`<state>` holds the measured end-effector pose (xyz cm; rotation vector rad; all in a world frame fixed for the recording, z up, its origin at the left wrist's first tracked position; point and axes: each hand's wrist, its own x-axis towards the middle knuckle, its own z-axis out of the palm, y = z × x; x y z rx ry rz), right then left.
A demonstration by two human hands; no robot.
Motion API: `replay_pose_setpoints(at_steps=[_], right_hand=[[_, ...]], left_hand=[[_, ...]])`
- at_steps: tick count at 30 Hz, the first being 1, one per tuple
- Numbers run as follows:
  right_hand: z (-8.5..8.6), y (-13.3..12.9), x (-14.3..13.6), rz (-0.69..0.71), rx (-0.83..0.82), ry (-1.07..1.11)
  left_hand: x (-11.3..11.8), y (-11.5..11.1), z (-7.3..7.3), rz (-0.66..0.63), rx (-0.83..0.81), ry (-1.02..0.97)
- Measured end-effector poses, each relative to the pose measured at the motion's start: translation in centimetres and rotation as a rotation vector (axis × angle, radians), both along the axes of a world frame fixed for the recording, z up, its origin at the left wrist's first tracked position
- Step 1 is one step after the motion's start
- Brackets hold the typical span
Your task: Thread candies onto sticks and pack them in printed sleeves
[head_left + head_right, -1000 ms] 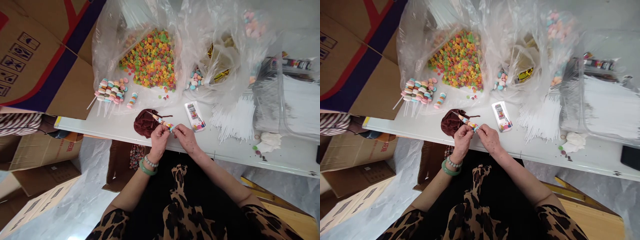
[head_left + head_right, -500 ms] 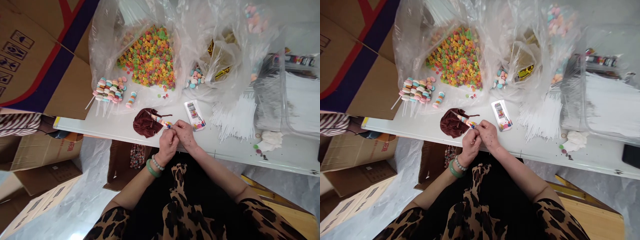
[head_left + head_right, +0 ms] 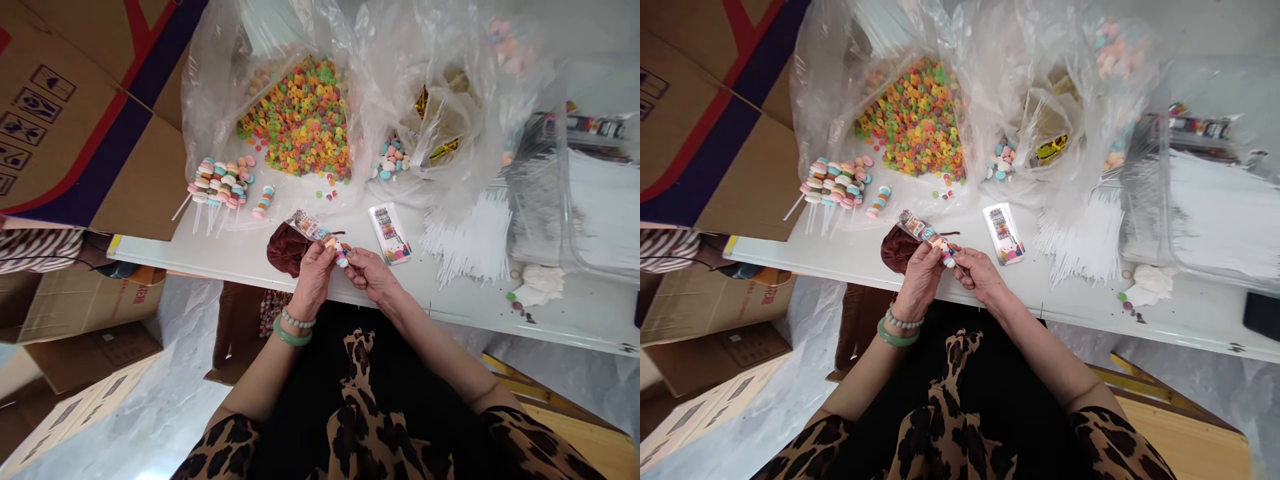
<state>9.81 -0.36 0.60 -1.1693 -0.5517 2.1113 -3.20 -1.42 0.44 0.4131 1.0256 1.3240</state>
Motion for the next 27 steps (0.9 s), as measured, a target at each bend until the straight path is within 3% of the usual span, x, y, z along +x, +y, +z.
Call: replay_pose_setpoints(at_steps=[6,11,19,23,27], right_hand=[[0.2,-0.9,0.2,-0.063,0.26,-0.205],[0.3,-0.9,-0.2,-0.104,0.29,-0.326],[-1.1,-1.1,-0.6,-0.141,0.365,-0.577],[-0.4,-1.5,-0.3,-0.072,0.448,-0.502],[0.1,-1.9,0.1,0.005,0.604,-0.624]], left_hand=[[0.3,-0.3,0.1,0.102,-0.025,0.016],[0.8,-0.7,0.5,0.091,-0.014,0.059],[2.2,-1.6,-0.5,0.064,0.022,0.173],[2.0,-1.1,-0.1,0.067,0.006,0.099],[1.8,-0.8,0.3,0.12,-0.018,0.039]])
